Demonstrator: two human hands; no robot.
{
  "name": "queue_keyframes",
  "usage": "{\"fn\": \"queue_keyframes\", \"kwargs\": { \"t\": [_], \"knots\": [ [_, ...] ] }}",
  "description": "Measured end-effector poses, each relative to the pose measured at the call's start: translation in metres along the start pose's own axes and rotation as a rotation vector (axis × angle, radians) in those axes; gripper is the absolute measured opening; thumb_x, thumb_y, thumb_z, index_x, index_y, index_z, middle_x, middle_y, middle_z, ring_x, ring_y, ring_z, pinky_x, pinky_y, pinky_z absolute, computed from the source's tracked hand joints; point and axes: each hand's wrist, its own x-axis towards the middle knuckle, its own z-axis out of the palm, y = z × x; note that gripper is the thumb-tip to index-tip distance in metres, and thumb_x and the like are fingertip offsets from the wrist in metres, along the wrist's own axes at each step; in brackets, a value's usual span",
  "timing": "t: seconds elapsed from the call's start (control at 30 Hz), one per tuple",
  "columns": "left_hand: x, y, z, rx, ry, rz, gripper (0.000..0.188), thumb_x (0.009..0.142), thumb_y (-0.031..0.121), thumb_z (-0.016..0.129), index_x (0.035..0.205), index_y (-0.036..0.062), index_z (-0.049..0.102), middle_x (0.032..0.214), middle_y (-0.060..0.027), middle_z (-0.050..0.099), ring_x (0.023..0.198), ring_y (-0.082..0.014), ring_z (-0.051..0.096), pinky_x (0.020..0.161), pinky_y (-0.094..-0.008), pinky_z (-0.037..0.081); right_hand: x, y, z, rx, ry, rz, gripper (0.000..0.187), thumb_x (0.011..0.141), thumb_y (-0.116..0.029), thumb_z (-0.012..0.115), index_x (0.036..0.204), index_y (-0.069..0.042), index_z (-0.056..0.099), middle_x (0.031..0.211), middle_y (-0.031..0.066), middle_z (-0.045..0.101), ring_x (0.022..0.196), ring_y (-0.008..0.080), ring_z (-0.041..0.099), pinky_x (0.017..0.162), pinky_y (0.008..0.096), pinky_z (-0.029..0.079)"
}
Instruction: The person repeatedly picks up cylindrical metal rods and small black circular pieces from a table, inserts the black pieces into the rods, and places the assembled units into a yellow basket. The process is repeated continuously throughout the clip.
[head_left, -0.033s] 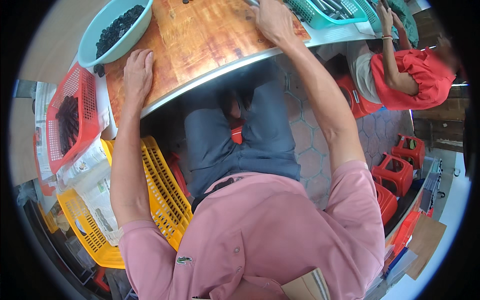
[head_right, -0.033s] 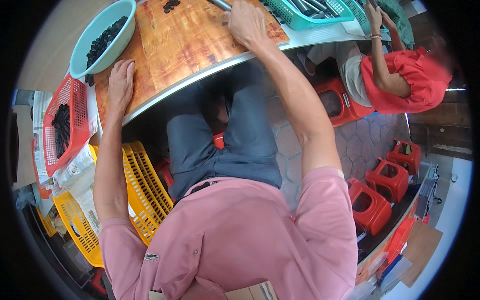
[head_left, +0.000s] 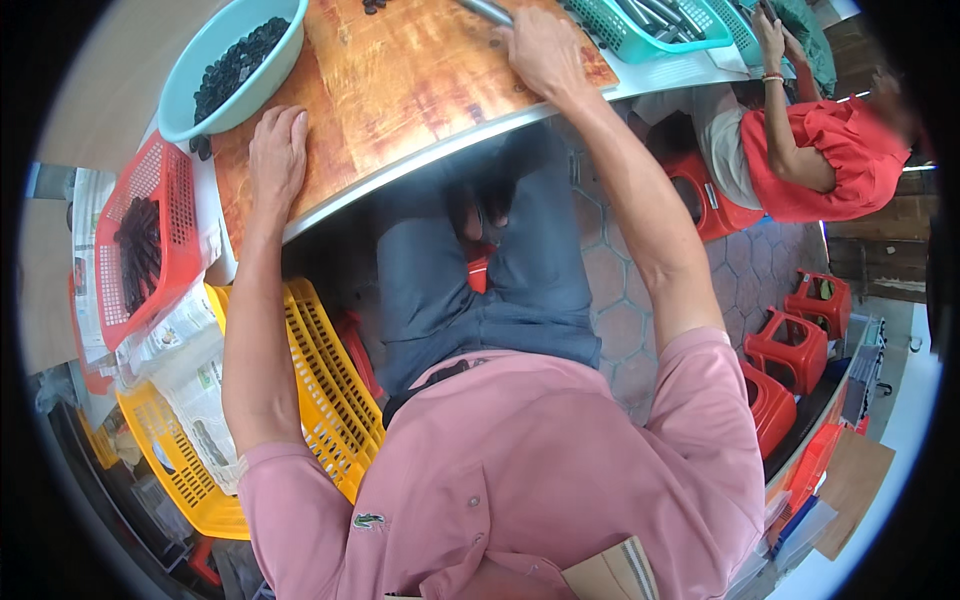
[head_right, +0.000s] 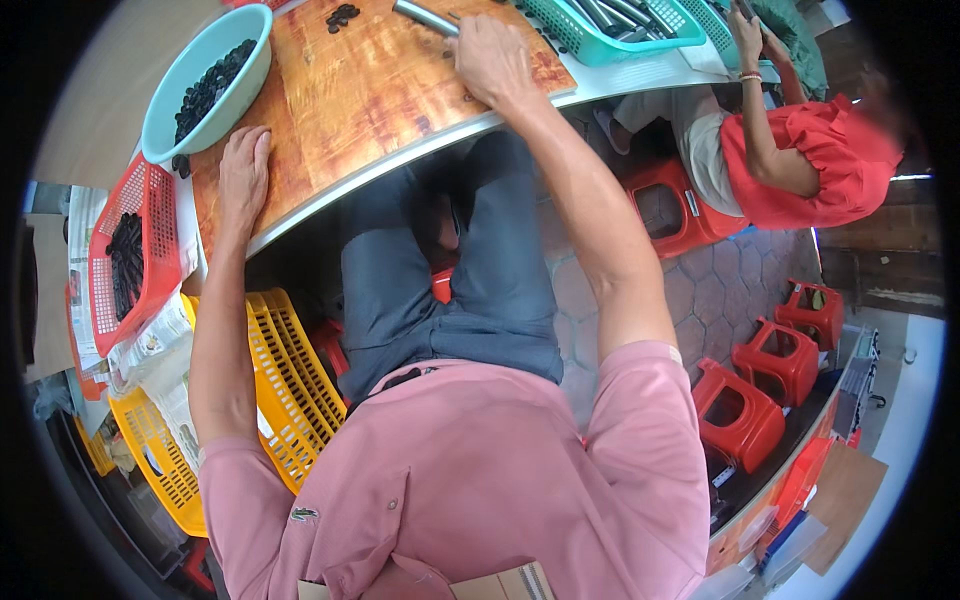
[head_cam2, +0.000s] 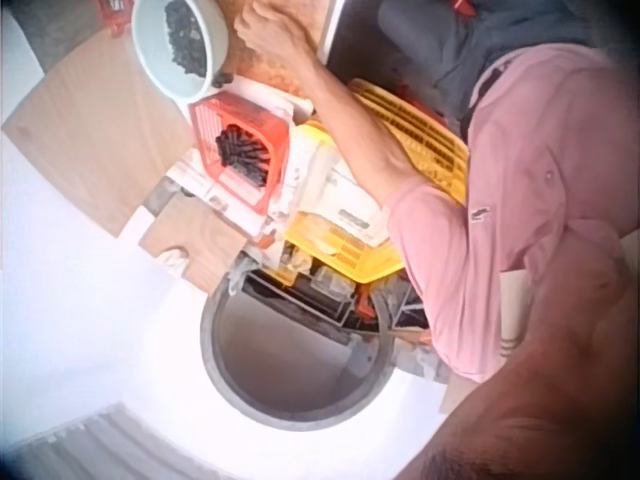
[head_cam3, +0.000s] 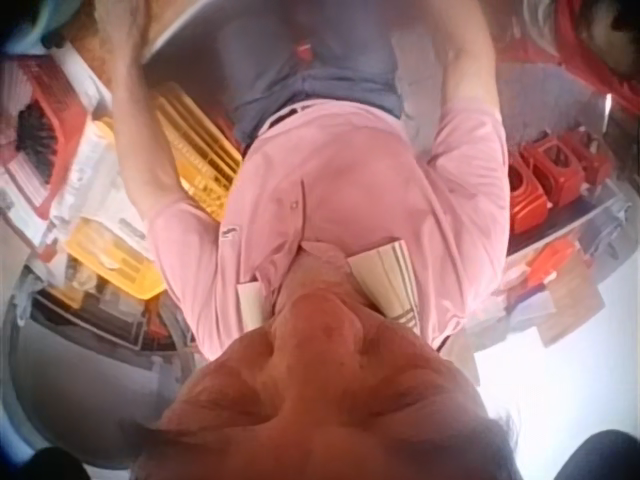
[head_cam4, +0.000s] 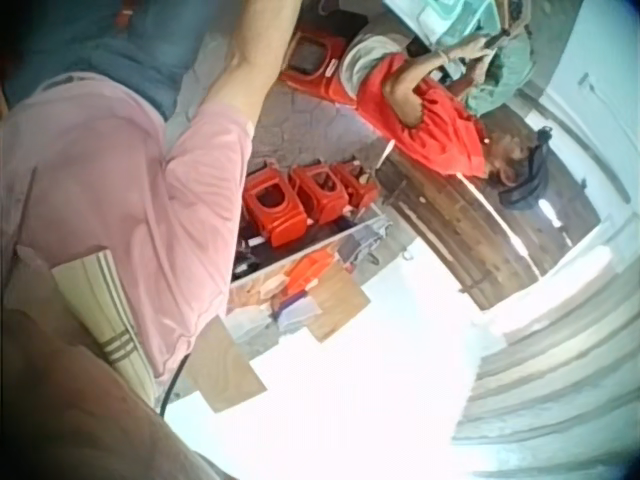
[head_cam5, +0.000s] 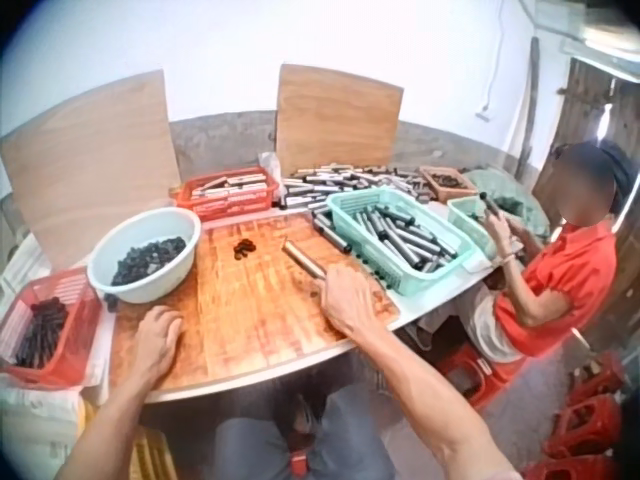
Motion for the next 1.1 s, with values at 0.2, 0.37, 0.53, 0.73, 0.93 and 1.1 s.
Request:
{"fn": "queue_keyframes", "kwargs": {
  "t": [0.2,0.37,0.53,0.73,0.93,1.1],
  "knots": [
    [-0.001,0.004,-0.003,-0.014,-0.028,-0.030,0.028,0.106,0.024,0.056,0.114,0.0030,0.072,0.122,-0.0160,0.068,0.116,-0.0357,0.063,0.099,-0.0462,0.049,-0.016,-0.008,0.011,0.065,-0.016,-0.019,0.027,0.093,-0.030,0.072,0.095,-0.003,0.068,0.094,0.0144,0.067,0.094,0.0327,0.064,0.083,0.0460,0.049],
    [0.001,0.013,-0.009,-0.008,-0.058,-0.067,0.027,0.106,0.023,0.056,0.116,0.0024,0.071,0.123,-0.0160,0.067,0.119,-0.0352,0.062,0.102,-0.0455,0.047,-0.020,-0.012,0.007,0.168,0.011,0.070,0.029,0.089,-0.029,0.076,0.098,-0.003,0.066,0.097,0.0148,0.065,0.097,0.0326,0.063,0.085,0.0459,0.049],
    [-0.002,0.013,-0.015,0.020,-0.079,-0.066,0.026,0.106,0.021,0.055,0.117,0.0018,0.070,0.124,-0.0170,0.066,0.121,-0.0361,0.061,0.104,-0.0450,0.047,-0.019,-0.013,0.001,0.247,-0.024,0.096,0.032,0.085,-0.026,0.079,0.102,-0.003,0.063,0.099,0.0161,0.063,0.099,0.0345,0.062,0.088,0.0455,0.048],
    [0.001,0.022,-0.015,0.033,-0.078,-0.084,0.026,0.105,0.021,0.056,0.119,0.0030,0.069,0.126,-0.0162,0.065,0.121,-0.0358,0.060,0.105,-0.0455,0.046,-0.019,-0.010,0.000,0.270,-0.049,0.134,0.027,0.091,-0.020,0.072,0.111,-0.003,0.064,0.099,0.0173,0.062,0.100,0.0364,0.061,0.090,0.0473,0.047],
    [0.000,0.023,-0.018,0.063,-0.088,-0.063,0.026,0.104,0.021,0.058,0.120,0.0040,0.068,0.126,-0.0165,0.063,0.120,-0.0371,0.059,0.103,-0.0466,0.046,-0.016,-0.013,-0.004,0.308,-0.049,0.147,0.029,0.093,-0.023,0.071,0.115,-0.005,0.065,0.104,0.0166,0.063,0.104,0.0356,0.061,0.092,0.0474,0.047],
    [-0.002,0.014,-0.019,0.026,-0.127,-0.074,0.028,0.104,0.023,0.058,0.123,0.0056,0.067,0.130,-0.0150,0.060,0.124,-0.0350,0.056,0.103,-0.0477,0.045,-0.013,-0.018,-0.009,0.315,-0.059,0.152,0.030,0.092,-0.023,0.072,0.116,-0.005,0.066,0.107,0.0158,0.063,0.105,0.0350,0.060,0.091,0.0474,0.047]
  ]
}}
